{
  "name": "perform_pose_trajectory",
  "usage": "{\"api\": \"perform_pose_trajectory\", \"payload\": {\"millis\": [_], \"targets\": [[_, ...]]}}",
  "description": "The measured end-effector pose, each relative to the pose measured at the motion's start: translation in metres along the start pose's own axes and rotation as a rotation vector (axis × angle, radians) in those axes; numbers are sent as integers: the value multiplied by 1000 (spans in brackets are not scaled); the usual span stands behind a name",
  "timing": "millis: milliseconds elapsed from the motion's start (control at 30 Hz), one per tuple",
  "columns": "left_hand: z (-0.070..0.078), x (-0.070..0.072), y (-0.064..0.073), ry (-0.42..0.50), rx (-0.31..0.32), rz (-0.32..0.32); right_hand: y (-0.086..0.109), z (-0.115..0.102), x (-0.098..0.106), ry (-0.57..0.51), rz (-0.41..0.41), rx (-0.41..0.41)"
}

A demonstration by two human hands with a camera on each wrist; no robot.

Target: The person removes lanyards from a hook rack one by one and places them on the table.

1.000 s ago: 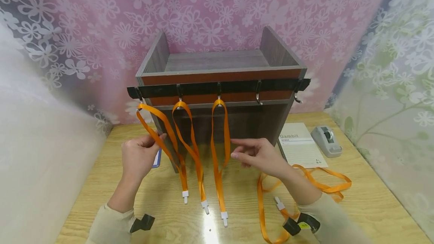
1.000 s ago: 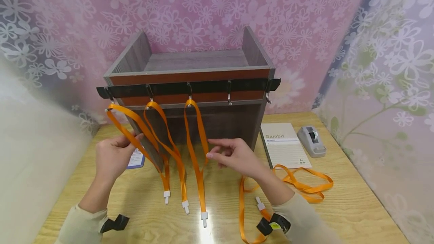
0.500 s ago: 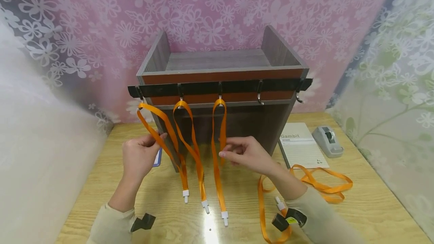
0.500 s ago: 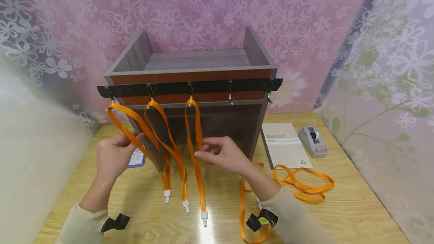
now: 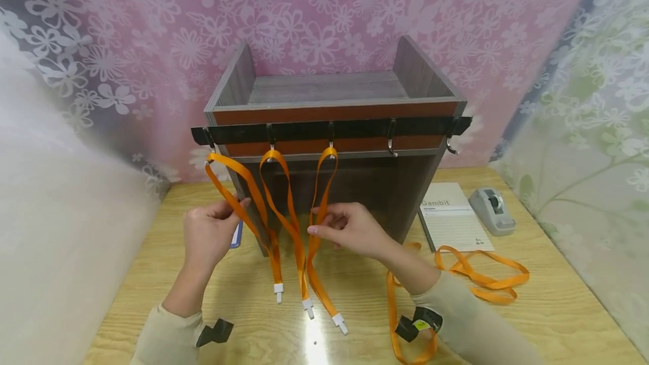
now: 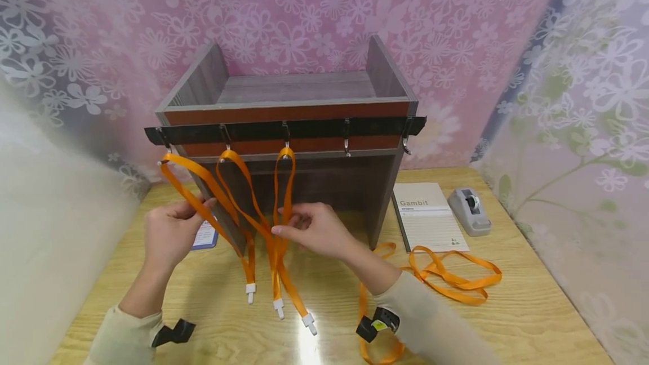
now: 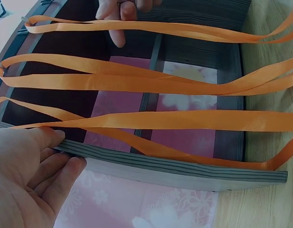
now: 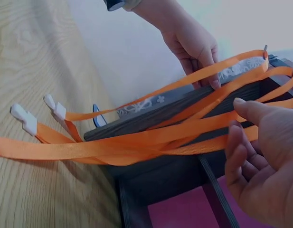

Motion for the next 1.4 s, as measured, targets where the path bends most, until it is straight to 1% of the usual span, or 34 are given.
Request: {"api": "perform_pose_trajectory", "payload": {"millis": [100, 167, 300, 467, 667, 800, 933, 1033, 1133, 1233, 1400], "targets": [[1, 0, -1, 9, -14, 1, -2, -1, 0, -14, 43, -12], [1, 0, -1, 16, -12, 0, -3, -3, 0, -21, 57, 4], [1, 1, 0, 13, -2, 3, -5, -9, -2, -32, 58, 48], [2, 2, -2, 11, -13, 8, -6, -17, -3, -81, 68, 78], [2, 3, -2, 10, -12, 3, -6, -18, -2, -165, 69, 69], [2, 3, -4, -18, -18, 0, -3, -17, 0, -219, 53, 48], [2, 0, -5, -30, -18, -11, 3, -18, 4, -252, 44, 30], [2, -3, -5, -9, 0, -18, 8, -21, 10, -247, 42, 22], [0, -4, -3, -2, 9, -17, 13, -29, 16, -235, 30, 19], [-1, -2, -2, -9, 13, -13, 19, -42, 22, -205, 8, 33], [0, -1, 1, -17, 4, 4, 30, -68, 37, -106, -24, 71]]}}
Point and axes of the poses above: each hand's wrist, its own y-axis away from the middle knuckle, its own x-axis out of the back of the hand, z = x × y, the point moved 9 cm from there along -y, towards the middle knuckle, and after that the axes turned 4 degrees about y, right-handed, at the moved point
